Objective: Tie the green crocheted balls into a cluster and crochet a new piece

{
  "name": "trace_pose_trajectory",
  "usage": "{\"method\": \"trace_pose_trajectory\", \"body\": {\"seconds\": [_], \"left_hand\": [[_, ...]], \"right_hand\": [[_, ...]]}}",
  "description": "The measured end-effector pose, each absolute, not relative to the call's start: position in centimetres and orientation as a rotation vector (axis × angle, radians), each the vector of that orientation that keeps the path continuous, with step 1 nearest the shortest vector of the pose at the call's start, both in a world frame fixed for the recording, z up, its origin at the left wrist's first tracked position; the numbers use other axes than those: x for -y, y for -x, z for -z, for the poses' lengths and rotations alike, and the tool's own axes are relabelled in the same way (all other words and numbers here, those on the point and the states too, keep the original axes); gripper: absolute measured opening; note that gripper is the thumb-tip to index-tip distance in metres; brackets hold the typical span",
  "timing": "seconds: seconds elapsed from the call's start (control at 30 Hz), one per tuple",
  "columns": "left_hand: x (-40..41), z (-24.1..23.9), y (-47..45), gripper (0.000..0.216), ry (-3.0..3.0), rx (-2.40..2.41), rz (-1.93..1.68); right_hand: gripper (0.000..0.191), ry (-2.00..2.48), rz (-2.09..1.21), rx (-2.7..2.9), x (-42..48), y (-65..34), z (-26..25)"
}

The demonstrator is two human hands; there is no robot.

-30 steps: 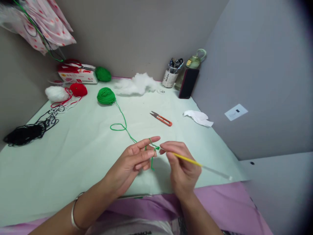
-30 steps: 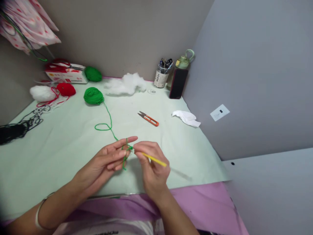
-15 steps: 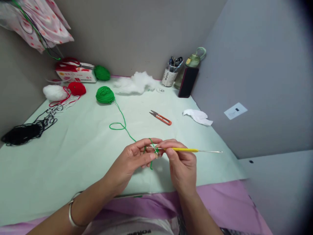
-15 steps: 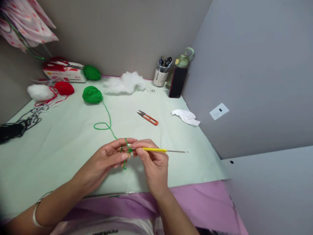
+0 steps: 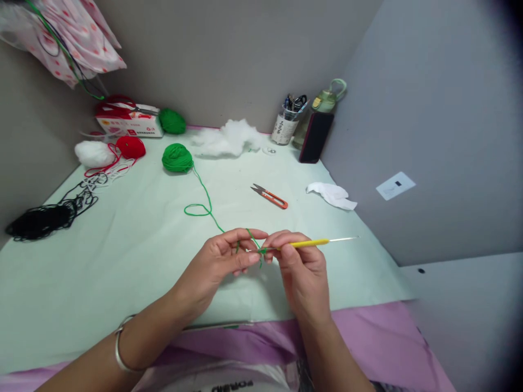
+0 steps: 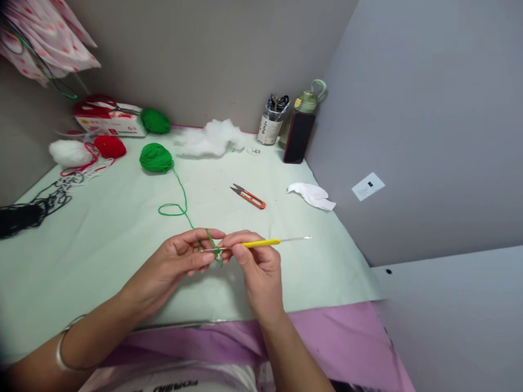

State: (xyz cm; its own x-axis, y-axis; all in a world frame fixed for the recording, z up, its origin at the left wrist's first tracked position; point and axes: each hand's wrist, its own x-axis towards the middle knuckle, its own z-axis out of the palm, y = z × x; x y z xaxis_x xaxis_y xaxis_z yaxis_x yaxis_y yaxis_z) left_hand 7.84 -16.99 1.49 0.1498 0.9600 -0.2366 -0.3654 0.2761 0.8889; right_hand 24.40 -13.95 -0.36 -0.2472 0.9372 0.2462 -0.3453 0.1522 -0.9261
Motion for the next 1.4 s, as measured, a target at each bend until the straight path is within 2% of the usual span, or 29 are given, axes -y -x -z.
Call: {"method": "trace_pose_trajectory", "body": {"seconds": [0.17,0.27,0.5,0.87,1.2,1.3,1.4], "left_hand": [[17.34,-1.35,-7.97,0.021,-0.621,-0.879,-1.113],[17.53,-1.28,-8.15,0.019,-0.601,-0.850,-1.114],[17.20,-1.41,-7.48,0.031,-0.801,-0.877,-1.053],[16.86,-1.36,-7.72,0.024,-0.860,-0.880,-1.096],[17.20,-1.25,-8.19,0.025,-0.556,-0.830,-1.127],[17.22,-1.34,-8.19,0.027,-0.592,-0.848,-1.102],[17.26,-1.37,-8.17,0.026,-0.693,-0.954,-1.146]], "right_hand": [[0.016,0.599,-1.722,1.022,13.44,-24.40,0.27],[0.018,0.582,-1.813,0.939,13.40,-24.48,0.32],[0.015,0.621,-1.748,0.956,13.50,-24.90,0.13],[0.013,0.629,-1.631,1.039,13.53,-24.84,0.47],[0.015,0.544,-1.905,0.844,13.46,-24.50,0.83],[0.016,0.589,-1.777,0.969,13.59,-24.86,0.65],[0.017,0.656,-1.468,1.220,13.87,-25.33,0.16]]}}
